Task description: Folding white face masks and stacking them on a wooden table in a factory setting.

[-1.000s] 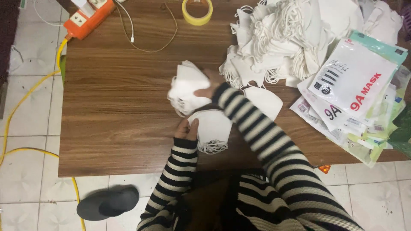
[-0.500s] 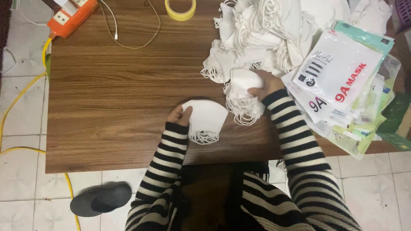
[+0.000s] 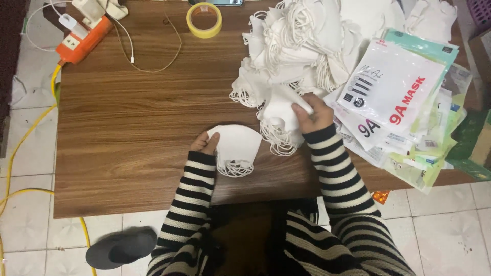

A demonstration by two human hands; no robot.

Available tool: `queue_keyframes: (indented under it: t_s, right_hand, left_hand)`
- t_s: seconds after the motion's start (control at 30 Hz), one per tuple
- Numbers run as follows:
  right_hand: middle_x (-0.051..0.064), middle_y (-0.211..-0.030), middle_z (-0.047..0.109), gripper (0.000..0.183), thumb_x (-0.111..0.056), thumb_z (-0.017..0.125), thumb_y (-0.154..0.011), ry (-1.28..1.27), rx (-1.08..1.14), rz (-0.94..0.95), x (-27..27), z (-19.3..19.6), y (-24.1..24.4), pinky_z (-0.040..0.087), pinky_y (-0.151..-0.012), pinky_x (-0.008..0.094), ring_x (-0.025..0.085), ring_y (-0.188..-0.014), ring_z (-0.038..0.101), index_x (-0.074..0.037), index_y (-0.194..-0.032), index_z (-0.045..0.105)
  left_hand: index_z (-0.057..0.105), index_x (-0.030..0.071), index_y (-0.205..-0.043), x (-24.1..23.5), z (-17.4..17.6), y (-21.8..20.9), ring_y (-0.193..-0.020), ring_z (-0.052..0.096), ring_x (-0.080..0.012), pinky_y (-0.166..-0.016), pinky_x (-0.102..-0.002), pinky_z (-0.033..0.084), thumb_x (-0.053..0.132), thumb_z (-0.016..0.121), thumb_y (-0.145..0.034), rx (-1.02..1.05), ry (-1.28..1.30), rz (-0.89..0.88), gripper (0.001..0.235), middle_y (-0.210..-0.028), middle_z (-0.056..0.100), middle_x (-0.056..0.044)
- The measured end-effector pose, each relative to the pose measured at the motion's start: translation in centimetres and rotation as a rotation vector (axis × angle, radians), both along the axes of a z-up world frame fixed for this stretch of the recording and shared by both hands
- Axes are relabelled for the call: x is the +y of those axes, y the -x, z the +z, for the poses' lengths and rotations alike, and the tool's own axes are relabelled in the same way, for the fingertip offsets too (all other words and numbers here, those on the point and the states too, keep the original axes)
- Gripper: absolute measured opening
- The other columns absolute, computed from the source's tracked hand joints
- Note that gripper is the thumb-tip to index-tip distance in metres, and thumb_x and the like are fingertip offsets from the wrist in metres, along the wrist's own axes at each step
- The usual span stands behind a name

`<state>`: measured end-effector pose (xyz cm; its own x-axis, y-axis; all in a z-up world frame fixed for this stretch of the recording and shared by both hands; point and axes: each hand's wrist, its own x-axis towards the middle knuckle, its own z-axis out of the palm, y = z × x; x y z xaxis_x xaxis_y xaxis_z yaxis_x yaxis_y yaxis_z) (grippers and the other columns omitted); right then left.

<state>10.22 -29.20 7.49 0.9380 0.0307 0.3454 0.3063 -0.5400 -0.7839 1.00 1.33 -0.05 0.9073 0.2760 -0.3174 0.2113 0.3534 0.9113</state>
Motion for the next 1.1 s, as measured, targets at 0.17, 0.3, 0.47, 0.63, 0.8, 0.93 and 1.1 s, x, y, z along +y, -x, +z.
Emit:
queue_keyframes:
  t_s: [0.17, 0.3, 0.47, 0.63, 0.8, 0.93, 1.1]
  right_hand:
    - [0.012, -0.076, 0.071, 0.027, -0.025, 0.090, -0.083, -0.176, 0.095, 0.186, 3.8, 0.3, 1.3, 0.056, -0.073, 0.036, 0.025, -0.076, 0.070, -0.006, -0.090, 0.073]
    - [0.007, -0.071, 0.070, 0.025, -0.035, 0.087, -0.083, -0.195, 0.243, 0.325, 8.5, -3.5, 3.4, 0.056, -0.070, 0.036, 0.022, -0.071, 0.070, -0.014, -0.089, 0.074]
    - [0.010, -0.068, 0.066, 0.024, -0.032, 0.081, -0.090, -0.072, 0.419, 0.356, 10.4, -5.0, 3.9, 0.052, -0.065, 0.035, 0.023, -0.068, 0.066, -0.010, -0.088, 0.071]
    - [0.011, -0.063, 0.063, 0.026, -0.033, 0.079, -0.090, -0.004, 0.503, 0.419, 10.5, -3.9, 3.1, 0.049, -0.057, 0.034, 0.023, -0.061, 0.063, -0.009, -0.085, 0.070]
    - [0.004, -0.057, 0.062, 0.030, -0.029, 0.080, -0.090, -0.101, 0.594, 0.525, 10.3, -3.3, 3.0, 0.044, -0.047, 0.025, 0.014, -0.053, 0.057, -0.010, -0.075, 0.064]
    - [0.005, -0.058, 0.062, 0.031, -0.028, 0.077, -0.092, -0.048, 0.603, 0.554, 10.3, -2.9, 3.2, 0.044, -0.049, 0.027, 0.016, -0.054, 0.057, -0.008, -0.076, 0.062]
    - [0.012, -0.064, 0.066, 0.025, -0.031, 0.079, -0.091, 0.123, 0.409, 0.494, 10.4, -5.3, 3.6, 0.049, -0.054, 0.032, 0.024, -0.060, 0.066, -0.009, -0.087, 0.068]
  left_hand:
    - [0.071, 0.001, -0.112, -0.1, 2.0, 0.3, -0.078, 0.072, -0.0189, -0.075, -0.034, 0.063, 0.022, 0.075, -0.095, -0.001, 0.034, -0.014, 0.027, -0.087, 0.075, -0.016]
    - [0.072, 0.006, -0.113, 0.3, 1.0, 0.8, -0.078, 0.074, -0.0208, -0.073, -0.038, 0.063, 0.032, 0.081, -0.092, -0.013, 0.043, -0.071, 0.034, -0.087, 0.075, -0.015]
    - [0.071, 0.003, -0.117, 0.6, 1.1, 1.9, -0.078, 0.072, -0.0188, -0.076, -0.036, 0.063, 0.028, 0.076, -0.096, -0.035, 0.013, -0.085, 0.033, -0.089, 0.074, -0.015]
    - [0.071, 0.005, -0.119, 0.9, 1.2, 1.9, -0.081, 0.072, -0.0187, -0.077, -0.038, 0.063, 0.033, 0.077, -0.095, -0.038, 0.001, -0.137, 0.037, -0.093, 0.075, -0.016]
    - [0.071, 0.006, -0.119, 1.2, -0.3, 1.8, -0.088, 0.071, -0.0188, -0.084, -0.038, 0.062, 0.027, 0.077, -0.096, -0.076, 0.023, -0.119, 0.031, -0.100, 0.076, -0.016]
    - [0.071, 0.006, -0.118, 0.8, -0.8, 2.0, -0.089, 0.072, -0.0184, -0.084, -0.037, 0.062, 0.024, 0.077, -0.095, -0.083, 0.083, -0.105, 0.030, -0.100, 0.076, -0.015]
    - [0.071, 0.005, -0.117, 0.6, -0.6, 2.0, -0.092, 0.070, -0.0200, -0.086, -0.040, 0.061, 0.020, 0.079, -0.093, -0.095, -0.019, -0.163, 0.030, -0.103, 0.076, -0.016]
